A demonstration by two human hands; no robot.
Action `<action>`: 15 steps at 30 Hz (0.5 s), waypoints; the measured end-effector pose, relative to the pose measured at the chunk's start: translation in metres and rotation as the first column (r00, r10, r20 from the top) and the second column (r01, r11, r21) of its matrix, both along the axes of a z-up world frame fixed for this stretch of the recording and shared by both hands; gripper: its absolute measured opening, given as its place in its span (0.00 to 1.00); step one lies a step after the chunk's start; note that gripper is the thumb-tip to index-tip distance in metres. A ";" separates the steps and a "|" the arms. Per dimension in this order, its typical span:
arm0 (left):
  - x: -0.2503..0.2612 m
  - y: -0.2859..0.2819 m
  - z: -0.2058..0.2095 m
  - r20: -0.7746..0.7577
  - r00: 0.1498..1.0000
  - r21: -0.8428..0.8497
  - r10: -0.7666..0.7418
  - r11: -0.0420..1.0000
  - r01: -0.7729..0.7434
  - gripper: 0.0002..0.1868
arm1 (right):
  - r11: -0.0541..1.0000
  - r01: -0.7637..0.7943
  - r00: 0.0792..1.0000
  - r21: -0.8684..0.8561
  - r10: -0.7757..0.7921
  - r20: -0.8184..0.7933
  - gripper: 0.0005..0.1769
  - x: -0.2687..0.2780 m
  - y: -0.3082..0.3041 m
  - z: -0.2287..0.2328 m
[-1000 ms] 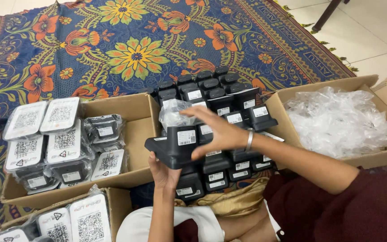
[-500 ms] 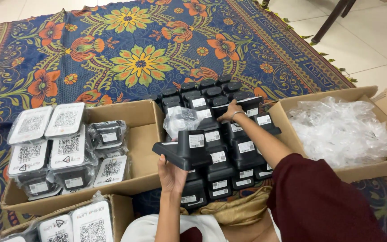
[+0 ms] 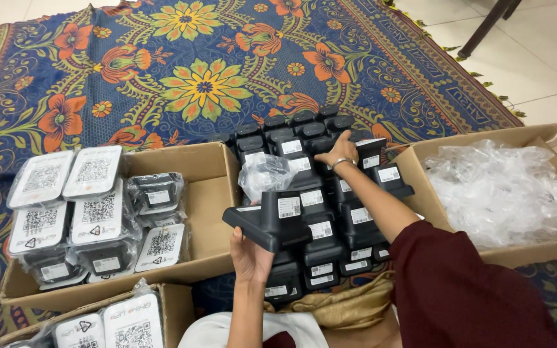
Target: The person organizes and checks handheld barcode scanners and their parts from boxes.
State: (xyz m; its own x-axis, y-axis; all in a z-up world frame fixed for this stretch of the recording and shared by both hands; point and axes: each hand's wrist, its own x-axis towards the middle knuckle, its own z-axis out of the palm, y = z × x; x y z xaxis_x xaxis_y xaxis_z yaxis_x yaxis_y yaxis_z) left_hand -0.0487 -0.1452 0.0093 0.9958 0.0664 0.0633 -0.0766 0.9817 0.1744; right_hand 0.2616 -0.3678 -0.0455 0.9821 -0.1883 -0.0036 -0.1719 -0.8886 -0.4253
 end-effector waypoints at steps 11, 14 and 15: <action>-0.002 -0.001 -0.001 -0.011 1.000 0.004 0.005 1.000 -0.004 0.46 | 0.989 -0.144 0.972 -0.026 0.146 0.184 0.71 0.031 -0.040 0.077; -0.002 -0.001 0.001 -0.020 1.000 0.013 0.004 1.000 -0.004 0.46 | 0.989 -0.142 0.974 -0.037 0.146 0.170 0.68 0.029 -0.043 0.090; -0.002 -0.001 0.002 -0.024 1.000 0.015 0.001 1.000 -0.001 0.46 | 0.991 -0.131 0.985 -0.029 0.133 0.112 0.69 0.027 -0.042 0.095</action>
State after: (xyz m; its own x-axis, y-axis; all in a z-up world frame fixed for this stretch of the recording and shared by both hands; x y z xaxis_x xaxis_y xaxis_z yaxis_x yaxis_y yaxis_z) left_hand -0.0510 -0.1462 0.0114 0.9970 0.0666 0.0398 -0.0730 0.9790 0.1905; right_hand 0.2883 -0.4101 0.0493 0.9922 -0.0556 0.1119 -0.0041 -0.9095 -0.4157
